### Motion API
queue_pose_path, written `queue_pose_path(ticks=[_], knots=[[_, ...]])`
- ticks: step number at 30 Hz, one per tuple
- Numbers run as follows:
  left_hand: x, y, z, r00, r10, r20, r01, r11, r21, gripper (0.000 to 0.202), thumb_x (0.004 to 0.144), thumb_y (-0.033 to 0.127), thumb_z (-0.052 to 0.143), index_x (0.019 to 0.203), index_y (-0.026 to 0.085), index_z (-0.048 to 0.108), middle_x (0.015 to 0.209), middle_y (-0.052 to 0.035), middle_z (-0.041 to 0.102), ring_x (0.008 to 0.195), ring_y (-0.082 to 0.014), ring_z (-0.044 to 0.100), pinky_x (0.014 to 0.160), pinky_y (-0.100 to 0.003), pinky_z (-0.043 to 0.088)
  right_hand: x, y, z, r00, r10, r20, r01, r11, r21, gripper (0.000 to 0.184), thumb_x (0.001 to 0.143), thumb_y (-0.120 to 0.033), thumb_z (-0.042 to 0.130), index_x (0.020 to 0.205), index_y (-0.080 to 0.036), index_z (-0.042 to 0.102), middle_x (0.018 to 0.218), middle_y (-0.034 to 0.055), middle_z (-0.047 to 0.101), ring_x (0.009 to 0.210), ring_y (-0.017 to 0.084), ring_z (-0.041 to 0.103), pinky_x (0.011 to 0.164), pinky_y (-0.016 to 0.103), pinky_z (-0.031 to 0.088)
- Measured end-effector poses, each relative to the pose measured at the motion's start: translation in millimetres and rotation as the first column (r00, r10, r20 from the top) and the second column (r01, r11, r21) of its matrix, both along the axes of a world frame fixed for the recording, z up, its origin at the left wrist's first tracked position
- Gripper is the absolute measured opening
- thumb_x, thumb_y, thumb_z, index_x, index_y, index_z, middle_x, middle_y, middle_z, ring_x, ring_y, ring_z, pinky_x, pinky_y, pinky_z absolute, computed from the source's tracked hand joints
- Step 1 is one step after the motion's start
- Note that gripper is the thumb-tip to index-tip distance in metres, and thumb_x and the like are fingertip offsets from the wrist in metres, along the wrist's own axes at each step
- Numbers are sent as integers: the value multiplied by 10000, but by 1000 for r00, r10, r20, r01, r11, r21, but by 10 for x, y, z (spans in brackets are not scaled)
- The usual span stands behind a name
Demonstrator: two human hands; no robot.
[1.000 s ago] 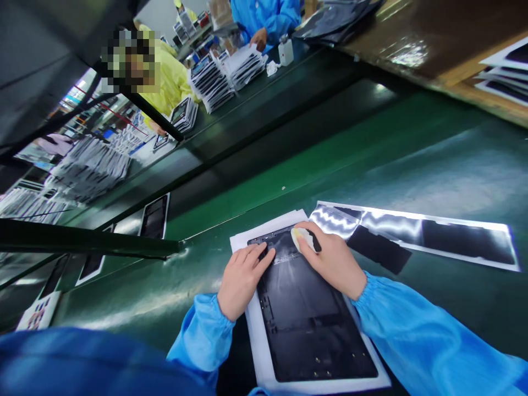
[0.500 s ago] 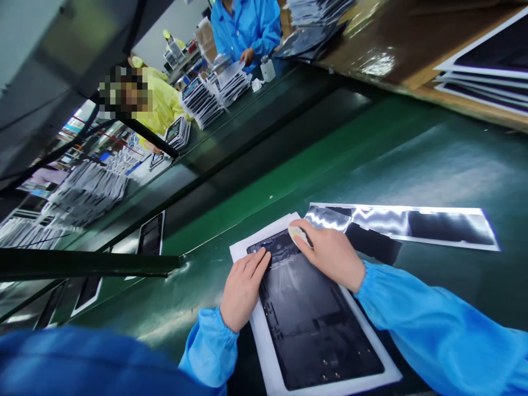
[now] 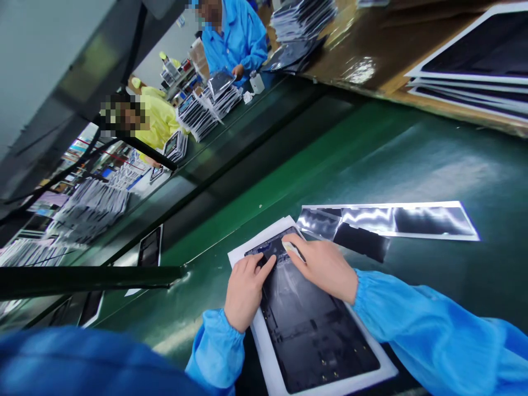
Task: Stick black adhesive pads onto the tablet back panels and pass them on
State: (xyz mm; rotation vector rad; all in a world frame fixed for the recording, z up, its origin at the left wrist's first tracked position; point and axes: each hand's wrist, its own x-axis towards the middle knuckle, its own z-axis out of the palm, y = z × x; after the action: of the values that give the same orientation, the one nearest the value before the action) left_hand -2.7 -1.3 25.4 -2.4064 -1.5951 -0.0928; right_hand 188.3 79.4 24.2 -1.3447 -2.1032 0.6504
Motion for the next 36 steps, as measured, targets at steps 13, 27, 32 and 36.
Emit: queue_pose_path(ticks=[13,27,32,36], knots=[[391,154,44,991,-120,-64,116,991,-63,339,933,136,446,1222,191,614,1211,-61,673,1048,-221,626,809,-358,557,213,109,-76,647,-538,-540,183,797,-576,329,615,-431,450,783,-189,596,585,15,617,426,121,513,414,270,432],[112,666,-8,990,97,103,-90,994,-69,152,955,185,471,839,205,569,791,-26,625,716,-184,590,641,-314,492,257,88,-36,646,-472,-600,-147,695,-704,347,536,-451,547,760,-215,667,749,32,682,775,233,584,757,392,399],[-10,700,-29,985,124,119,-115,990,-79,96,915,132,520,851,178,575,1061,-83,654,933,-206,615,791,-343,507,285,97,-28,640,-478,-601,-183,666,-724,370,496,-472,574,758,-229,673,753,25,682,770,242,579,764,405,389],[-54,712,-28,972,193,131,-164,964,-208,90,921,165,524,909,207,603,922,-30,686,839,-189,636,765,-325,509,290,95,-46,626,-490,-606,-209,644,-736,398,487,-476,580,785,-227,669,771,28,681,783,242,576,752,394,400]])
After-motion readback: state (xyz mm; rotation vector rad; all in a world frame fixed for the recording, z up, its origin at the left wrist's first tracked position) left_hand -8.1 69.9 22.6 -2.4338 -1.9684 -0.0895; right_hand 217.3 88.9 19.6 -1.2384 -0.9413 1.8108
